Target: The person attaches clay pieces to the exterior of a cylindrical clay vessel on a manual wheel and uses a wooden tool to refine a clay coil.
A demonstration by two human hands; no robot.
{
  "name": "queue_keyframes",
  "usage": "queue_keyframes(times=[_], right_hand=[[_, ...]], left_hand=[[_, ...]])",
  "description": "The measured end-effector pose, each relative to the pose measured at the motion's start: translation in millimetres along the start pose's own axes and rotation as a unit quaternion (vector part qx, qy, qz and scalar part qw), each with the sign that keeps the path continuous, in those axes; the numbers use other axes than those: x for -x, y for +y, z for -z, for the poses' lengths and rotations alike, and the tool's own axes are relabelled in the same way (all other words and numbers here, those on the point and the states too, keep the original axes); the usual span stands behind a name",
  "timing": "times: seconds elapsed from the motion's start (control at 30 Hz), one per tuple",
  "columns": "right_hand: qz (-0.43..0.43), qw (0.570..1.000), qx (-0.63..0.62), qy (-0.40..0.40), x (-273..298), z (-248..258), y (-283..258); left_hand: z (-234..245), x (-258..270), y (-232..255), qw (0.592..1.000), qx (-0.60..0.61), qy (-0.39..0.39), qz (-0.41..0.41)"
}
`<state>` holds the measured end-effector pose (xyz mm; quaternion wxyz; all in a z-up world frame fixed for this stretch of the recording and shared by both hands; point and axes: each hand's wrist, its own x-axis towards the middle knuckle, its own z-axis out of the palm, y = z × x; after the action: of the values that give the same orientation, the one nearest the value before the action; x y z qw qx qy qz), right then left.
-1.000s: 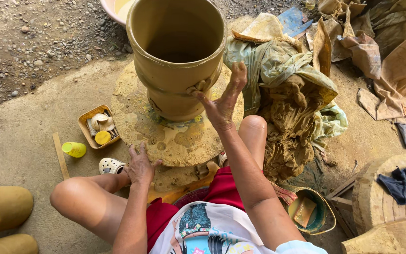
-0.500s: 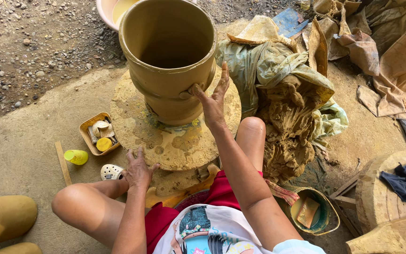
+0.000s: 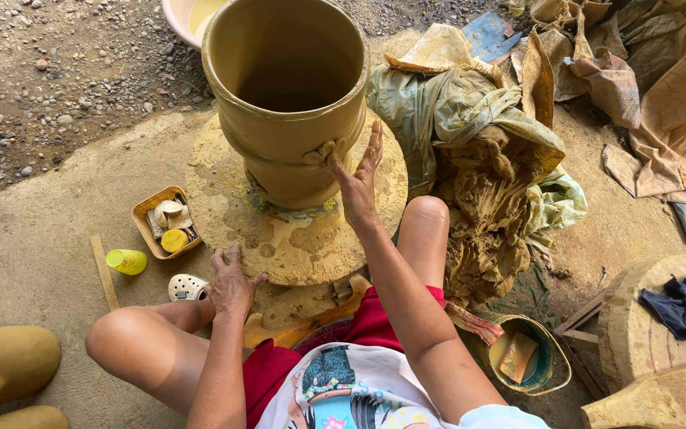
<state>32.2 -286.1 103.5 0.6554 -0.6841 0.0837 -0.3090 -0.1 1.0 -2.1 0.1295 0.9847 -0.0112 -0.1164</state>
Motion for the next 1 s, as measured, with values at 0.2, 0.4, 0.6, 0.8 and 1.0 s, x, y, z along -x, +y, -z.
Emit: queue_keyframes(times=[0.2,0.4,0.6,0.8,1.0], right_hand=[[0.201,0.941,0.265,0.067,44.4,-17.4,-8.6],[0.23,0.924,0.304,0.025,72.3,-13.6,-4.6],[-0.062,0.971,-0.223,0.064,18.6,-15.3,12.4],[-0.093,0.941,-0.32,0.058,8.7,-20.3,14.9],[-0.097,0.951,-0.284,0.069,9.9,-23.3,16.0]], left_hand=[[4.7,4.2,1.5,1.0,0.007,0.0,-0.001],[0.8,7.0,-2.7,1.0,0.016,0.02,-0.014],[-3.0,4.0,-6.1,0.999,0.029,0.024,-0.018],[1.6,0.3,-1.4,0.999,0.025,0.018,-0.006],[-1.6,-2.0,-5.9,0.999,0.029,0.024,-0.012]])
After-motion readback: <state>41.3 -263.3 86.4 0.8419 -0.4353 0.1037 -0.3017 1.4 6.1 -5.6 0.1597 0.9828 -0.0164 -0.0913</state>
